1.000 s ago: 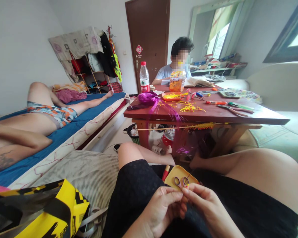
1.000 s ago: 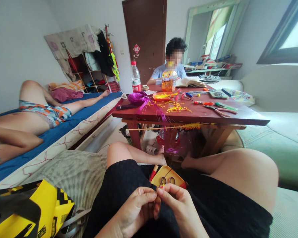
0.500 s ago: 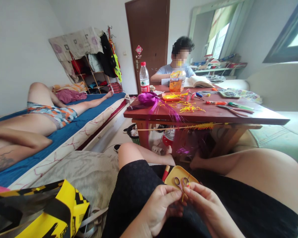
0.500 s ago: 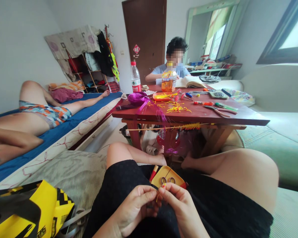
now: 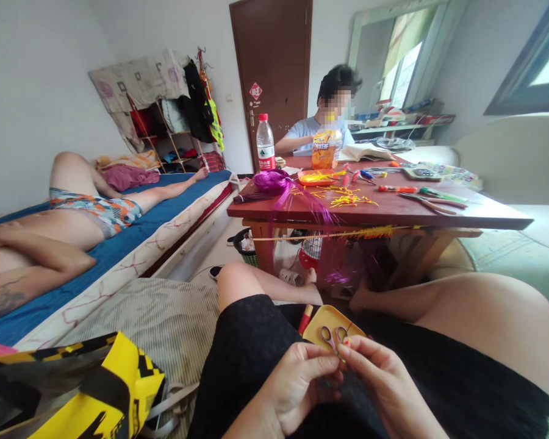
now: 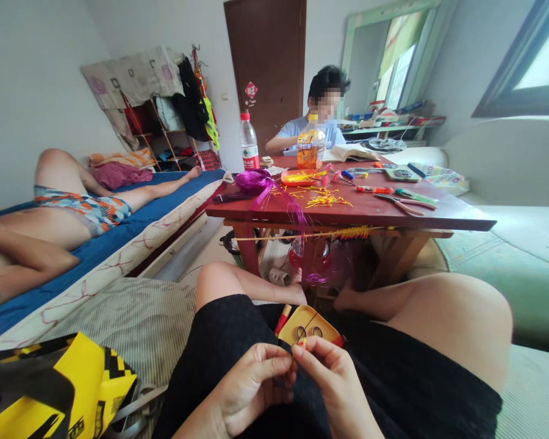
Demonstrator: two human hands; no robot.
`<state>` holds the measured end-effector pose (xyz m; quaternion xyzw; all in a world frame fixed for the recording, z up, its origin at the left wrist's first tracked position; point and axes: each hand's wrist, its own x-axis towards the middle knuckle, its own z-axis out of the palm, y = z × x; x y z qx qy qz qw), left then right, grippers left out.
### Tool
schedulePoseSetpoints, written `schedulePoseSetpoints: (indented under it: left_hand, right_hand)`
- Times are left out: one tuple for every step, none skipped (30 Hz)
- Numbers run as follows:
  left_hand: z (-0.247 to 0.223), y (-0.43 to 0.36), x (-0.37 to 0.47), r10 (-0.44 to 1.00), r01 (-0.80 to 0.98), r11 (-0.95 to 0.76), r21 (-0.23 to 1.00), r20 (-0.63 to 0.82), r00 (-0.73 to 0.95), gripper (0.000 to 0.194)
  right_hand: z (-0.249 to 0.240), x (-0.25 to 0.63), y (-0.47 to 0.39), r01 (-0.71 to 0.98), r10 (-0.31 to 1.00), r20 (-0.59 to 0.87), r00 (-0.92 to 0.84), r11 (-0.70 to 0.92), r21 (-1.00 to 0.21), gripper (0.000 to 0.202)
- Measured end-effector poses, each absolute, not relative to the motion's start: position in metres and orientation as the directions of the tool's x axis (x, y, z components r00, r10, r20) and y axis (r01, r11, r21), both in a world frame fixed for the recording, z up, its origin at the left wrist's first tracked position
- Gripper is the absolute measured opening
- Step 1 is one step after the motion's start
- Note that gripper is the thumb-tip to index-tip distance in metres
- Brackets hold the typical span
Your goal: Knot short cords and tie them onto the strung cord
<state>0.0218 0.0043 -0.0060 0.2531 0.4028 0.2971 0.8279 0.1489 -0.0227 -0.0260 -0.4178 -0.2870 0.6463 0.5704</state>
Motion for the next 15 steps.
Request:
schedulePoseSetpoints:
  left_hand:
    - [-0.0063, 0.0044, 0.0219, 0.695, -0.29, 0.697, 0.656, -0.517, 0.5, 0.025]
    - [-0.0066, 0.0046, 0.022, 0.693, -0.293, 0.699, 0.653, -0.518, 0.5, 0.025]
    - [-0.0068, 0.0048, 0.0222, 0.694, -0.298, 0.7, 0.649, -0.519, 0.499, 0.025]
    - [-0.0071, 0.0051, 0.0223, 0.696, -0.305, 0.7, 0.646, -0.519, 0.496, 0.025]
    - [-0.0072, 0.0054, 0.0225, 0.698, -0.31, 0.699, 0.644, -0.518, 0.495, 0.025]
    - [-0.0073, 0.0057, 0.0227, 0.7, -0.314, 0.697, 0.645, -0.517, 0.492, 0.025]
    - [-0.0073, 0.0059, 0.0228, 0.702, -0.315, 0.695, 0.646, -0.516, 0.491, 0.025]
    - [-0.0072, 0.006, 0.0229, 0.704, -0.314, 0.693, 0.649, -0.513, 0.491, 0.024]
    - [-0.0071, 0.0061, 0.023, 0.704, -0.311, 0.691, 0.653, -0.51, 0.494, 0.024]
    - [-0.0069, 0.0061, 0.0229, 0.703, -0.306, 0.69, 0.656, -0.507, 0.498, 0.023]
    - [-0.0069, 0.006, 0.0228, 0.702, -0.303, 0.69, 0.657, -0.505, 0.502, 0.022]
    - [-0.0069, 0.0059, 0.0226, 0.7, -0.301, 0.691, 0.657, -0.504, 0.506, 0.022]
    - [-0.007, 0.0059, 0.0224, 0.698, -0.3, 0.693, 0.656, -0.505, 0.508, 0.022]
    - [-0.0072, 0.0058, 0.0221, 0.695, -0.298, 0.696, 0.653, -0.508, 0.509, 0.022]
    - [-0.0075, 0.0058, 0.0218, 0.692, -0.297, 0.7, 0.65, -0.512, 0.51, 0.022]
  right_hand:
    - [-0.0264, 0.1487, -0.0227, -0.497, 0.978, -0.211, -0.001, -0.183, -0.848, 0.02]
    - [-0.027, 0.1485, -0.0227, -0.498, 0.978, -0.211, 0.0, -0.183, -0.848, 0.02]
    - [-0.0278, 0.1482, -0.0226, -0.499, 0.977, -0.213, 0.002, -0.183, -0.847, 0.02]
    - [-0.0288, 0.148, -0.0224, -0.502, 0.976, -0.217, 0.005, -0.185, -0.845, 0.02]
    - [-0.0298, 0.1479, -0.0222, -0.506, 0.975, -0.222, 0.007, -0.188, -0.842, 0.019]
    - [-0.0308, 0.1479, -0.022, -0.511, 0.974, -0.227, 0.008, -0.191, -0.838, 0.019]
    - [-0.0317, 0.148, -0.0218, -0.513, 0.973, -0.232, 0.009, -0.194, -0.836, 0.019]
    - [-0.0323, 0.1482, -0.0217, -0.514, 0.972, -0.235, 0.008, -0.198, -0.835, 0.019]
    - [-0.0327, 0.1485, -0.0217, -0.514, 0.971, -0.239, 0.007, -0.201, -0.834, 0.019]
    - [-0.0329, 0.1488, -0.0218, -0.515, 0.97, -0.243, 0.007, -0.205, -0.833, 0.02]
    - [-0.0328, 0.149, -0.022, -0.514, 0.969, -0.248, 0.008, -0.209, -0.832, 0.02]
    - [-0.0326, 0.1491, -0.0222, -0.513, 0.968, -0.25, 0.007, -0.211, -0.832, 0.02]
    - [-0.0324, 0.1492, -0.0225, -0.512, 0.968, -0.25, 0.004, -0.213, -0.832, 0.02]
    - [-0.0321, 0.1491, -0.0227, -0.511, 0.969, -0.248, 0.0, -0.213, -0.833, 0.021]
    - [-0.0318, 0.1489, -0.0228, -0.508, 0.97, -0.244, -0.004, -0.212, -0.835, 0.021]
